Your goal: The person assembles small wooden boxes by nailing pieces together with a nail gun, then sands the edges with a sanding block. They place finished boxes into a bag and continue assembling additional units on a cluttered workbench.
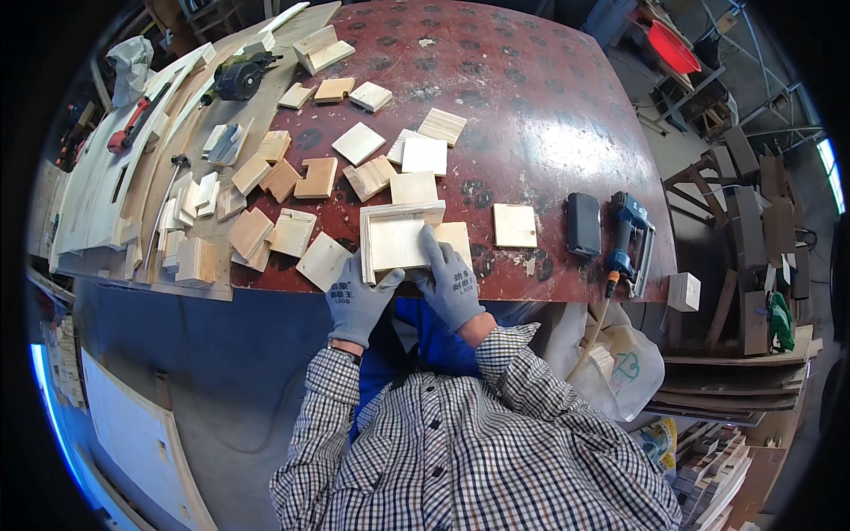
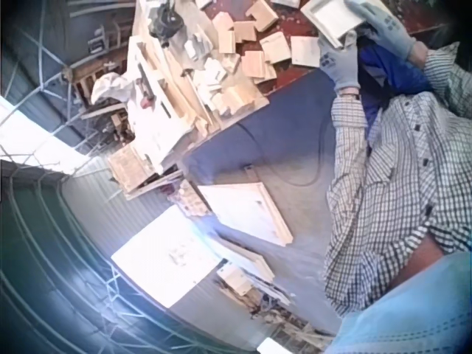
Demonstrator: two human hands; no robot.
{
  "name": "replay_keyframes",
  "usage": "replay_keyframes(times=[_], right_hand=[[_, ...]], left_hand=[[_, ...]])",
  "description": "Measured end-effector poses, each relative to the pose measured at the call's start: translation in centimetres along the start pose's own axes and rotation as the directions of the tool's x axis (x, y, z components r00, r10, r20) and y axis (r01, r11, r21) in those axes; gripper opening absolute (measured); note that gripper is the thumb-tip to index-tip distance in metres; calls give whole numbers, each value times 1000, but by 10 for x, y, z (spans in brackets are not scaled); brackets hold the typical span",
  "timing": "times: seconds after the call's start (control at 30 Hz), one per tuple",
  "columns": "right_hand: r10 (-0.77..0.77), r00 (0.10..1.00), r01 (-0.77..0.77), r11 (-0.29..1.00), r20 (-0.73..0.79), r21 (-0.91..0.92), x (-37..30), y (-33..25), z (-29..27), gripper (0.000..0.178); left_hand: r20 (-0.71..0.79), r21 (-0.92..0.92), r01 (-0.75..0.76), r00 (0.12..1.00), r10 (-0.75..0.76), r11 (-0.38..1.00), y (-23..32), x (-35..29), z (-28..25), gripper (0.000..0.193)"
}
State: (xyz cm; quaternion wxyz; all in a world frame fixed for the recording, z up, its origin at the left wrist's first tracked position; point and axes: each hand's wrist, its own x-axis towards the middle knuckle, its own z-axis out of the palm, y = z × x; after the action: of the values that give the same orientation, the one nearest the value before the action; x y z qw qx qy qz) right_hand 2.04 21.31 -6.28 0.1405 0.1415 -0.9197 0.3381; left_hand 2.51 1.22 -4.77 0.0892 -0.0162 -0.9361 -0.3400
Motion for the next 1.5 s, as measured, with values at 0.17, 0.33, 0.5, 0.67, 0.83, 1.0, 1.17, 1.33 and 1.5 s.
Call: replay_keyframes(times=[0.17,0.33,0.5,0.67,0.83,1.0,1.17,1.33,1.5], right_hand=[[39,997,-39,999,73,2,0,-6,-4,87],[68,989,-93,976,130,198,1,-4,-18,84],[212,930,-307,899,-301,-314,2,45,-58,79],[534,837,-478,603,-122,-638,29,82,-90,92],[669,742,-534,558,-37,-635,47,65,-98,91],[453,871,-482,860,-189,-164,29,29,-103,92],[-150,988,143,983,-47,-114,22,-16,-77,93],[-463,872,484,865,162,-134,66,-16,-65,81],[-461,840,520,835,286,-179,72,-3,-50,64]], left_hand=[[-32,-43,-35,999,34,998,-10,-2,1,64],[-37,17,-38,999,39,999,-13,-2,5,64],[-46,-25,-14,999,13,1000,-9,-3,4,67],[-58,-11,-24,998,24,1000,-6,-2,5,64],[-80,-21,-29,996,28,999,-8,-3,8,63],[-82,-1,7,997,-7,1000,-4,-5,6,67],[-63,6,30,998,-30,1000,-9,-7,8,71],[-36,44,31,999,-29,999,-16,-5,12,73],[-63,59,-18,998,22,998,-18,-7,17,77]])
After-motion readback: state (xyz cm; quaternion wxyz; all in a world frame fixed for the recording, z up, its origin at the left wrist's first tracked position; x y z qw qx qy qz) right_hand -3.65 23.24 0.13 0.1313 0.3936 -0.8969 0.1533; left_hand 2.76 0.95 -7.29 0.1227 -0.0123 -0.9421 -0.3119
